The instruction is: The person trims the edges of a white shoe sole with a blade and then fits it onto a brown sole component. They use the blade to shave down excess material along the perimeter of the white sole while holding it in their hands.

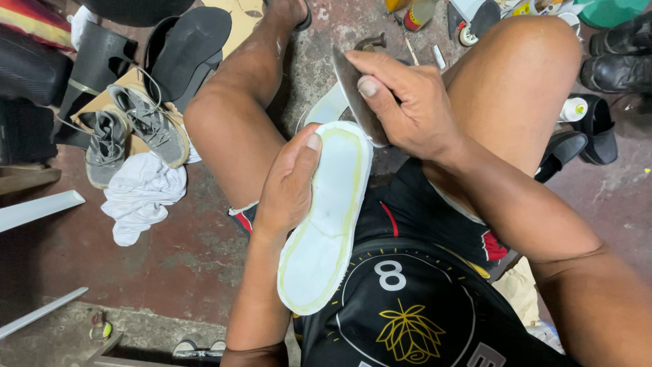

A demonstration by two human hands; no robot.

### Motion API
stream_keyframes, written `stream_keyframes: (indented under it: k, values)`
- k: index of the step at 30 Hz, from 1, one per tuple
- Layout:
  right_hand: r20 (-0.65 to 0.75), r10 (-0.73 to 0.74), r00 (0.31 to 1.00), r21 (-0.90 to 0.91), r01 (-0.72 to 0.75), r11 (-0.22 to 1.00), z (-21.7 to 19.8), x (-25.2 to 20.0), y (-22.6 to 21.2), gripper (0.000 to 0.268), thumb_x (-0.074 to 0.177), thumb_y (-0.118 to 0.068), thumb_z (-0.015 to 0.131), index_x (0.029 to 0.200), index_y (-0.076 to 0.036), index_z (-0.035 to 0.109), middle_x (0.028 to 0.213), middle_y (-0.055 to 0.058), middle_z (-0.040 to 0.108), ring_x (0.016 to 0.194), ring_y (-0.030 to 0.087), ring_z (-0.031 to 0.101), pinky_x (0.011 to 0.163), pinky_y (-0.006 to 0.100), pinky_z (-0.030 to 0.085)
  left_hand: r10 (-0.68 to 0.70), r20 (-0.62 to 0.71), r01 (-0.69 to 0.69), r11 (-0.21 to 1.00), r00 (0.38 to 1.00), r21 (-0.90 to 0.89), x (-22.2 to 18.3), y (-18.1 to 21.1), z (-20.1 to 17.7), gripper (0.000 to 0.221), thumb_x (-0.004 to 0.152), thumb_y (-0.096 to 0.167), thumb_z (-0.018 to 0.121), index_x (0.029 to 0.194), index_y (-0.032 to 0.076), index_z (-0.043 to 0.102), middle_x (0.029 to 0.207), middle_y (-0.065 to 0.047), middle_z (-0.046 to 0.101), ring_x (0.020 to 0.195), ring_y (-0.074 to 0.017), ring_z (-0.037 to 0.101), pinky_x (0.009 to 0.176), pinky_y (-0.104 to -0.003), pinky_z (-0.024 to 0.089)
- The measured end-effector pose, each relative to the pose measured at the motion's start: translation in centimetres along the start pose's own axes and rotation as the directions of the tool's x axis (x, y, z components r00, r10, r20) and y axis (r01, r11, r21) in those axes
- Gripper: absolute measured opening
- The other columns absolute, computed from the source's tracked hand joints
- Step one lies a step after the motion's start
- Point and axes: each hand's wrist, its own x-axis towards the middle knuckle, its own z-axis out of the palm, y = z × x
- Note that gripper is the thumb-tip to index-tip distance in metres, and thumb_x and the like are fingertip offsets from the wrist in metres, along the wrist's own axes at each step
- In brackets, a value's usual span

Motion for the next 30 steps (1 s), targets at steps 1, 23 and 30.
stream_keyframes:
  k: [1, 23, 30]
  values:
    - [0.003, 0.01, 1.0, -0.005, -0.01, 1.0, 0.1, 0.0, 0.0, 0.029, 0.118, -0.02, 0.054, 0.134, 0.002, 0.063, 0.127, 0.018, 0.072, 0.105, 0.028, 0.077, 0.089, 0.033, 0.058, -0.033, 0.007, 0.033, 0.999, 0.999, -0.03, -0.1, 0.0, 0.0, 0.036, 0.116, 0.027, 0.043, 0.128, -0.003, 0.059, 0.111, -0.004, 0.066, 0.099, -0.007, 0.06, 0.09, -0.024, 0.05]
    - [0.001, -0.07, 0.998, -0.119, 0.07, 0.991, -0.8, -0.4, -0.2, 0.029, 0.112, -0.013, 0.064, 0.136, 0.004, 0.065, 0.118, 0.02, 0.073, 0.091, 0.03, 0.076, 0.078, 0.034, 0.058, -0.134, 0.107, 0.147, 0.982, 0.985, -0.121, 0.9, -0.3, -1.1, 0.04, 0.114, 0.028, 0.046, 0.133, -0.005, 0.059, 0.113, -0.008, 0.07, 0.098, -0.0107, 0.066, 0.09, -0.027, 0.054]
    - [0.033, -0.156, 0.987, -0.132, 0.159, 0.978, -1.1, -0.7, 0.0, 0.027, 0.109, -0.011, 0.067, 0.131, 0.006, 0.065, 0.11, 0.02, 0.074, 0.084, 0.028, 0.076, 0.074, 0.032, 0.059, -0.18, 0.09, 0.195, 0.962, 0.979, -0.191, 0.7, -0.4, -1.1, 0.039, 0.113, 0.026, 0.045, 0.13, -0.007, 0.06, 0.112, -0.01, 0.071, 0.097, -0.0129, 0.068, 0.088, -0.028, 0.056]
